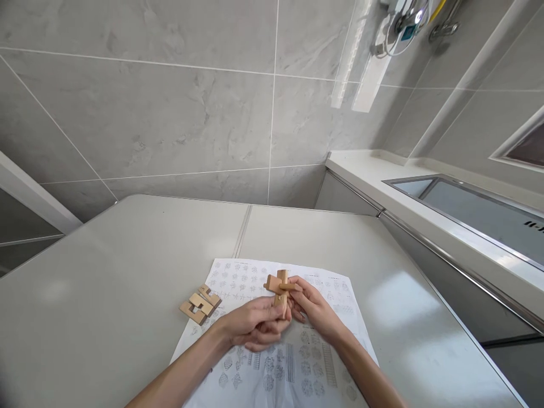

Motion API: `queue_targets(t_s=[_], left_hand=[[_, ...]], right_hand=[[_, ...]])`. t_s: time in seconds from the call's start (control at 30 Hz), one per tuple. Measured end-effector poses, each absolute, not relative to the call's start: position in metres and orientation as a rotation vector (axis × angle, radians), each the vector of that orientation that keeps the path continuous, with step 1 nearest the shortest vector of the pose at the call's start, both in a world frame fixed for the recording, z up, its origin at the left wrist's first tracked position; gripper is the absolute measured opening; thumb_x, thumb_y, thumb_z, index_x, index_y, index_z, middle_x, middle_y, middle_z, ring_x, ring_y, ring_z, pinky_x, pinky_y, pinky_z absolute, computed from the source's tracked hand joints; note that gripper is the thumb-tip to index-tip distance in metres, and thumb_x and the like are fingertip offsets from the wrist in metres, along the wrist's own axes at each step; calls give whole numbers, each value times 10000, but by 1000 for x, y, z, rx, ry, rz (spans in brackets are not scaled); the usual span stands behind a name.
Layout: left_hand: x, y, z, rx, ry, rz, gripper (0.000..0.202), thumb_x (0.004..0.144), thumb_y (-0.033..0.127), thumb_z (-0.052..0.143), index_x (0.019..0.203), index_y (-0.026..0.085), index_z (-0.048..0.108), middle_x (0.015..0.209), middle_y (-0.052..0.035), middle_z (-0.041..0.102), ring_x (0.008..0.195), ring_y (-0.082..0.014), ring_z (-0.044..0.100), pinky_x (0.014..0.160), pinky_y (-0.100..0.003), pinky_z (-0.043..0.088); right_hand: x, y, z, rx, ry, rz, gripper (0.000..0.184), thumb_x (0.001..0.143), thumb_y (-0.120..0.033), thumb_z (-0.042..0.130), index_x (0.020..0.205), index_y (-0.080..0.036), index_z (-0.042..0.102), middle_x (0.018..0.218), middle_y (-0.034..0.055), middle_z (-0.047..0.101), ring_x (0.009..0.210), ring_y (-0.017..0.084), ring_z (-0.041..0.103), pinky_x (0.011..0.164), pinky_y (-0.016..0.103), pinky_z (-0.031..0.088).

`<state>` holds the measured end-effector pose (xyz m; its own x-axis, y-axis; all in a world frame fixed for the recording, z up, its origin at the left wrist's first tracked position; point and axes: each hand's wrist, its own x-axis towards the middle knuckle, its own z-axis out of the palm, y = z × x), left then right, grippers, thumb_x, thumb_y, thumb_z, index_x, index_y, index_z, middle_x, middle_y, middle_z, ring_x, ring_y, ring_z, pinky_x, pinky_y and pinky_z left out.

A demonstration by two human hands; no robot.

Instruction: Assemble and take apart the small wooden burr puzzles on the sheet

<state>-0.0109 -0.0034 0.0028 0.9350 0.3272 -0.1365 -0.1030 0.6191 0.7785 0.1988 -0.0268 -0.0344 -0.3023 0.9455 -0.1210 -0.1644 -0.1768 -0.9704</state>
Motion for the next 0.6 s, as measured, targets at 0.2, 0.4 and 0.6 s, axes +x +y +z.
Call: queue_targets(t_s=[0.2,0.4,0.6], left_hand=[[-14,-2,0,926,236,258,387,1033,586,605,1000,203,560,594,117,316,366,-62,206,313,-176,286],[-14,-1,-5,920,269,298,402,1006,581,657,983,185,593,548,128,309,358,-64,179,316,-189,265],[-12,-2,-10,889,328,347,445,973,621,677,974,182,606,547,119,344,362,-56,181,331,-196,261]], right_hand=[[198,-27,-33,-1037,-1197,1647,428,955,-662,677,981,-236,704,668,-24,520,567,135,341,541,276,286],[199,-25,-43,-948,-1208,1708,418,1018,-612,634,1049,-199,693,671,-50,483,542,91,256,515,249,195],[202,-24,-42,-914,-1207,1733,414,1026,-600,634,1118,-201,693,689,-46,491,539,83,246,512,254,188]])
